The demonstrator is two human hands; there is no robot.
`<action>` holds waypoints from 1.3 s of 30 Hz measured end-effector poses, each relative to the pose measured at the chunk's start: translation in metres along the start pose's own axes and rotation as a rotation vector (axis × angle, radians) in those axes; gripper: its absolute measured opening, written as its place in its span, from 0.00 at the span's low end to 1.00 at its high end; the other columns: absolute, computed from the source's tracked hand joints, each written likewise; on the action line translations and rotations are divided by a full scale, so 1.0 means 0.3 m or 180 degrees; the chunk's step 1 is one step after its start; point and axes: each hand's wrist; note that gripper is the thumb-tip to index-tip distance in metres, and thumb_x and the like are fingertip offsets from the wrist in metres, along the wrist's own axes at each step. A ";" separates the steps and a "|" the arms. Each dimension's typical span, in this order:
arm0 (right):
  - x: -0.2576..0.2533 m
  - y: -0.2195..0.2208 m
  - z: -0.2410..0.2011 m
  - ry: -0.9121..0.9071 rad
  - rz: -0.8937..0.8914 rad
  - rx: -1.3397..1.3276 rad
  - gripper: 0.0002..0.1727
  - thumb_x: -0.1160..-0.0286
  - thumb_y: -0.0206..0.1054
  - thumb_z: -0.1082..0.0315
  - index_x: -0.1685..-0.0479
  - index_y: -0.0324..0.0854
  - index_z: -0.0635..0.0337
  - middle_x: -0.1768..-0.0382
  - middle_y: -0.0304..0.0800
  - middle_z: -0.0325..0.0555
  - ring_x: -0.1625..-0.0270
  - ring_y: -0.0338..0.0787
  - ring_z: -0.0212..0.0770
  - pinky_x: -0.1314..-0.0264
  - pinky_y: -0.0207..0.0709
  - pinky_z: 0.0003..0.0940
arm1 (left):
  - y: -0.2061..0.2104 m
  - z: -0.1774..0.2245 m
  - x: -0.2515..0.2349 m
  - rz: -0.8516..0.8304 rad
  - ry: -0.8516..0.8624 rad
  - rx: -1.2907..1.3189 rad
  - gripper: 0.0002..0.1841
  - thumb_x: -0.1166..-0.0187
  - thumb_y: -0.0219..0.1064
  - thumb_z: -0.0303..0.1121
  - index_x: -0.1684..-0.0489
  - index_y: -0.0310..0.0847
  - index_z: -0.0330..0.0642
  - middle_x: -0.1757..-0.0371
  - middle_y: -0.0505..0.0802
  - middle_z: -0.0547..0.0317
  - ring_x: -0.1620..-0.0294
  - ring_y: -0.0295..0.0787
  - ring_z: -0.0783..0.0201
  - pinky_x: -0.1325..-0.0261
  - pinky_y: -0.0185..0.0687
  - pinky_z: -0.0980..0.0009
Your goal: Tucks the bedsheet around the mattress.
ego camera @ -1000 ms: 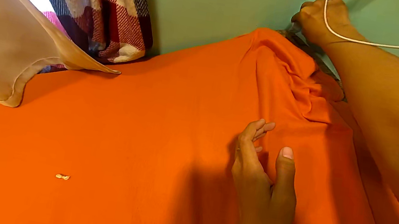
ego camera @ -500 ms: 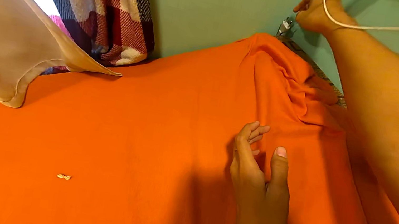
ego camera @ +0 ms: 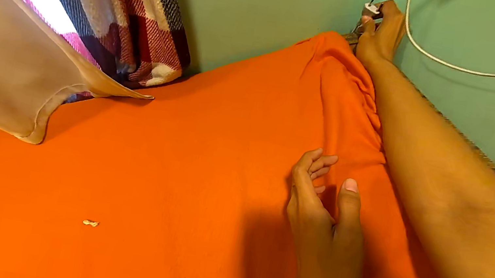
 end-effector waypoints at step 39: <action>-0.048 -0.133 -0.222 0.0690 -0.2316 0.2208 0.33 0.15 0.59 0.41 0.51 0.84 0.70 0.50 0.87 0.63 0.48 0.87 0.57 0.45 0.75 0.60 | 0.247 -0.201 -1.000 -0.1612 0.0459 -0.3830 0.31 0.05 0.32 0.48 0.21 0.76 0.44 0.25 0.84 0.44 0.18 0.73 0.47 0.17 0.58 0.42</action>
Point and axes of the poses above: each hand's wrist, its own x-axis away from the middle knuckle, its own y-axis out of the palm, z = x × y
